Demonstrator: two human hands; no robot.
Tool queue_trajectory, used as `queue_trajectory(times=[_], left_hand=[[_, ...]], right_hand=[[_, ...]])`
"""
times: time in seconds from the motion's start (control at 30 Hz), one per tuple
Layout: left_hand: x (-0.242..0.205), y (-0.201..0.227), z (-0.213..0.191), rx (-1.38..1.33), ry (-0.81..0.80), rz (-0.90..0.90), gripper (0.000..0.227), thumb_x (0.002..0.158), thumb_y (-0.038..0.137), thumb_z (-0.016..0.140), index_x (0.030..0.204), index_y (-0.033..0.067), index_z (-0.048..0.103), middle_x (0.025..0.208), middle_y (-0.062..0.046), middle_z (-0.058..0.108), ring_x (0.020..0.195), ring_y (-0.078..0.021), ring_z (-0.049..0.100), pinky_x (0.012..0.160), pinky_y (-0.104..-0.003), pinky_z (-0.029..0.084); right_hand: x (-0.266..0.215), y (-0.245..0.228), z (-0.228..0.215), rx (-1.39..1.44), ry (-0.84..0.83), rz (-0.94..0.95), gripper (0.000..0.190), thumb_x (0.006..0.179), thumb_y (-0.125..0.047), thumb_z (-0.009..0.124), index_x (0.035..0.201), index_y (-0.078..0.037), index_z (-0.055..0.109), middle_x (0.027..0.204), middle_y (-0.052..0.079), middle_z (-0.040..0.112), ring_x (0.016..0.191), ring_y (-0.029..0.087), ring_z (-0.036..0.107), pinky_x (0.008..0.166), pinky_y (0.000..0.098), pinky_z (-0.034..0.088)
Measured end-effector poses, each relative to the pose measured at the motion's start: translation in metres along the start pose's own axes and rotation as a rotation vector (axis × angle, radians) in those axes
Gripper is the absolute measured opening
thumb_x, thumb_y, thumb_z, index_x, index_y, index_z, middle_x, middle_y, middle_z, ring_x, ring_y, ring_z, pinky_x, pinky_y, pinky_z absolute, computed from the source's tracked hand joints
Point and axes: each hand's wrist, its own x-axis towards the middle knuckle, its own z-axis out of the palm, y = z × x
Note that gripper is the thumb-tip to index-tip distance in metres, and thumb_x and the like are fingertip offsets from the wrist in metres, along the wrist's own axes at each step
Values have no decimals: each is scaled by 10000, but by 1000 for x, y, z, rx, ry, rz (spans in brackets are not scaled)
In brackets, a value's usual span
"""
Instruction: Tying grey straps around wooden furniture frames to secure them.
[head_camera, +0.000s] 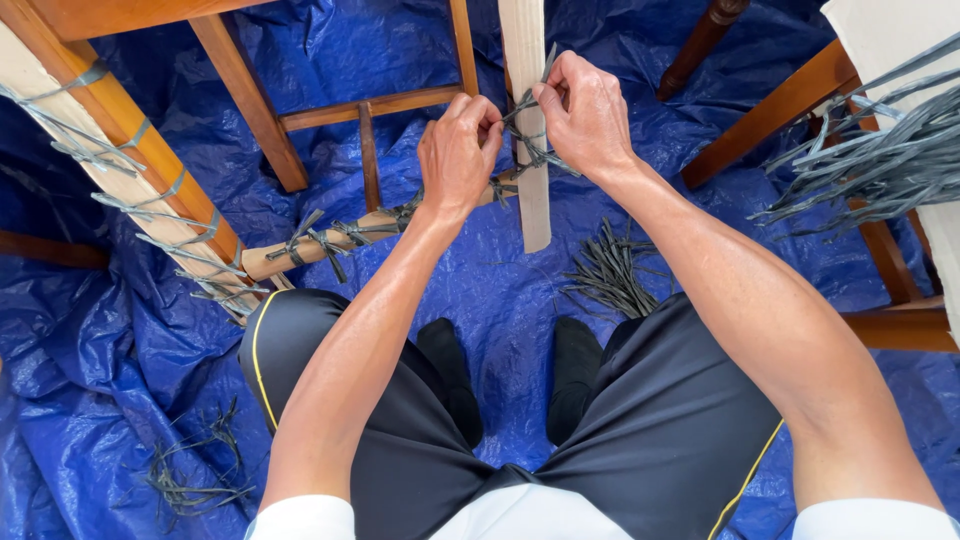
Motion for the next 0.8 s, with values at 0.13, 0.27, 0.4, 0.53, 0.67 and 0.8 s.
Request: queue_trajectory(times=[0.13, 0.27, 0.4, 0.53, 0.67, 0.8], left_hand=[[-4, -4, 3, 12, -3, 17, 103, 868, 87, 753, 860, 85, 651, 839, -50, 649, 761, -269, 679, 684, -421, 479], [-8, 8, 0, -77, -30, -33, 121, 889, 81, 738, 935, 72, 627, 896, -66, 649, 795, -271, 689, 687, -416, 487], [-15, 43, -3, -151, 81, -30, 215, 832, 71, 732, 1013, 49, 617, 924, -93, 618, 800, -258, 674, 691, -379, 517], [-46, 101, -7, -764, 9, -140, 128, 959, 80, 674, 1063, 34, 616, 982, -73, 643, 922, -183, 658, 852, -335, 555], [-100, 198, -82, -1589, -535, -254, 305, 1137, 290, 571, 1104, -12, 595, 1020, -147, 693, 968, -184, 679, 965, -356, 557], [-169, 244, -133, -1989, -882, -279, 530, 1084, 508, 584, 1120, -20, 570, 1097, -147, 632, 1022, -187, 622, 1010, -302, 483]], right_hand=[[-2, 6, -6, -11, -22, -54, 197, 1010, -119, 723, 918, 19, 618, 760, 131, 676, 649, 228, 662, 577, 368, 481], [-5, 5, -24, -26, -85, -112, 186, 1024, -139, 717, 959, 13, 632, 812, 136, 695, 680, 255, 668, 605, 382, 500], [-10, 0, -39, -65, -127, -94, 201, 1020, -171, 718, 962, 4, 639, 803, 137, 699, 693, 277, 685, 618, 401, 515], [-15, 2, -48, -194, -224, -85, 219, 995, -217, 715, 955, -10, 654, 819, 156, 713, 758, 346, 699, 643, 465, 522], [-25, -5, -51, -305, -414, -54, 233, 982, -257, 695, 934, -30, 671, 843, 172, 720, 797, 393, 688, 672, 514, 519], [-40, -14, -53, -382, -493, -19, 236, 987, -261, 678, 926, -33, 672, 829, 175, 721, 807, 401, 688, 693, 527, 516]])
